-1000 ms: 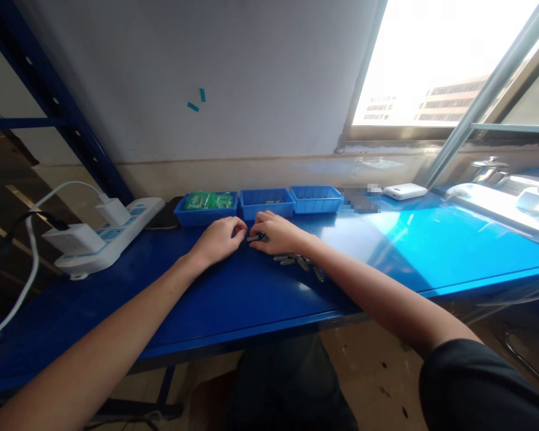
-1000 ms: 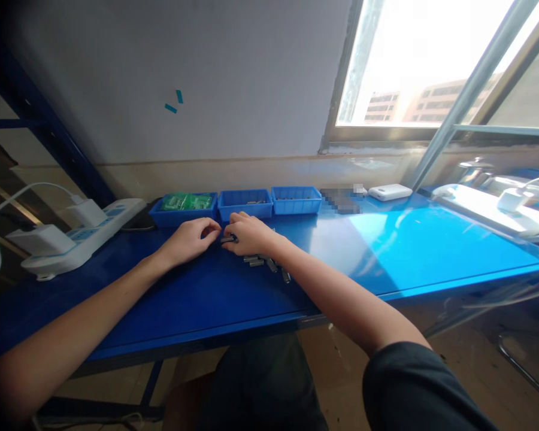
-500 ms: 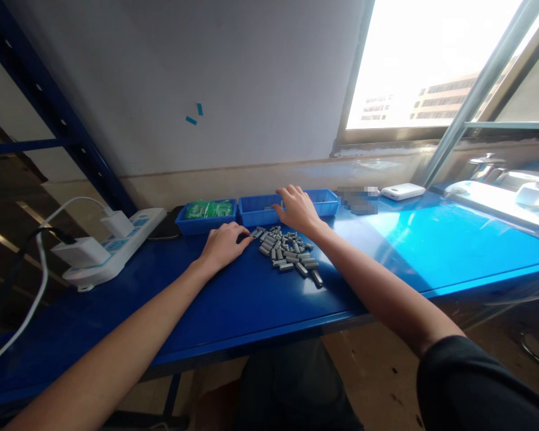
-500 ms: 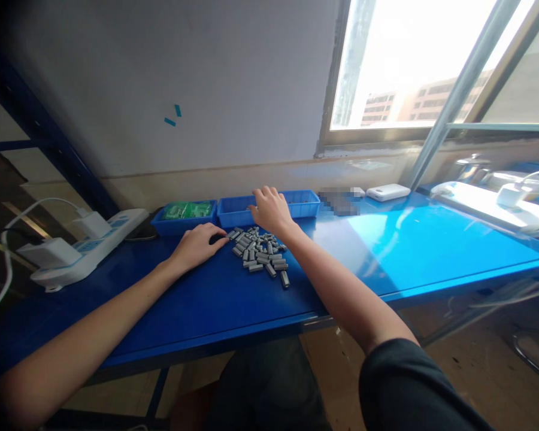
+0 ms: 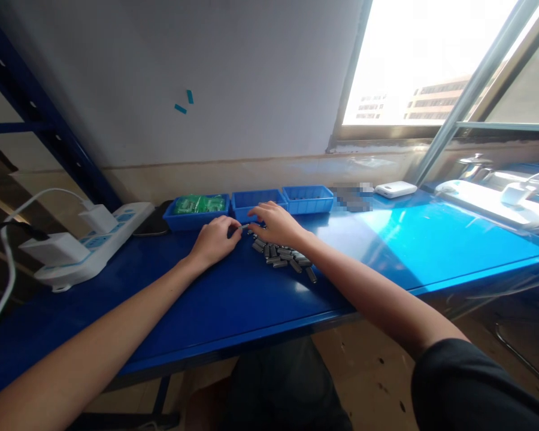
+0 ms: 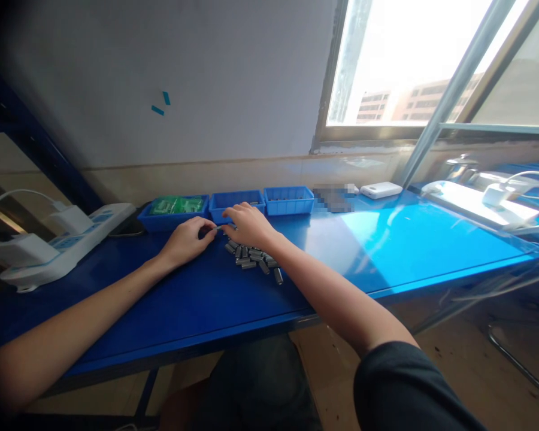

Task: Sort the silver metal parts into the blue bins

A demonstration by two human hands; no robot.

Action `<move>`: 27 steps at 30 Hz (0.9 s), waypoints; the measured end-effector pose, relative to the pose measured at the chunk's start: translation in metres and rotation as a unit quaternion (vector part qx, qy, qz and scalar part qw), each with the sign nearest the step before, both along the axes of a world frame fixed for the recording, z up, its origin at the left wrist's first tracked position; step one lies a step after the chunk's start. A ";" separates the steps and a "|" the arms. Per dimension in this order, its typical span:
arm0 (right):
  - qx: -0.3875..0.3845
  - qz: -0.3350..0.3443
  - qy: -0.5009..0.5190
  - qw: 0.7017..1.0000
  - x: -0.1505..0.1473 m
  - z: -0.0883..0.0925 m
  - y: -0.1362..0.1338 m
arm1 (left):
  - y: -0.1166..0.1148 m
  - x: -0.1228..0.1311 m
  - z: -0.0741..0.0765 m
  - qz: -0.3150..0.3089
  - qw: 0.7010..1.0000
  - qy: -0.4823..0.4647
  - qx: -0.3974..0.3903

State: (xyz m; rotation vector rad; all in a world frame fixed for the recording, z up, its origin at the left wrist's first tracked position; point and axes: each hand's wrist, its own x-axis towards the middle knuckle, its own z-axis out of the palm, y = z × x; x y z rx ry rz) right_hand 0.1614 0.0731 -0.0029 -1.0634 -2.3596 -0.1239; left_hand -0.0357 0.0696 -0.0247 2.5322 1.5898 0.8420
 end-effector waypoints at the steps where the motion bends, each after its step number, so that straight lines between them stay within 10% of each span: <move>1: 0.001 0.013 -0.001 1.000 0.000 0.000 -0.002 | -0.001 -0.001 0.000 -0.010 0.999 -0.038 0.001; 9: 0.064 0.023 -0.019 0.998 0.000 0.016 -0.008 | -0.010 0.003 0.002 -0.057 0.986 -0.157 -0.029; 16: 0.022 -0.172 0.049 0.984 0.024 0.016 0.015 | -0.004 0.006 -0.003 -0.050 0.997 0.046 -0.022; 21: -0.025 -0.062 -0.002 0.998 0.010 0.011 -0.001 | -0.005 0.004 -0.001 0.016 0.999 0.043 -0.021; 27: -0.040 0.033 -0.073 0.996 -0.007 0.004 -0.013 | -0.003 0.000 -0.006 -0.066 0.982 -0.170 -0.054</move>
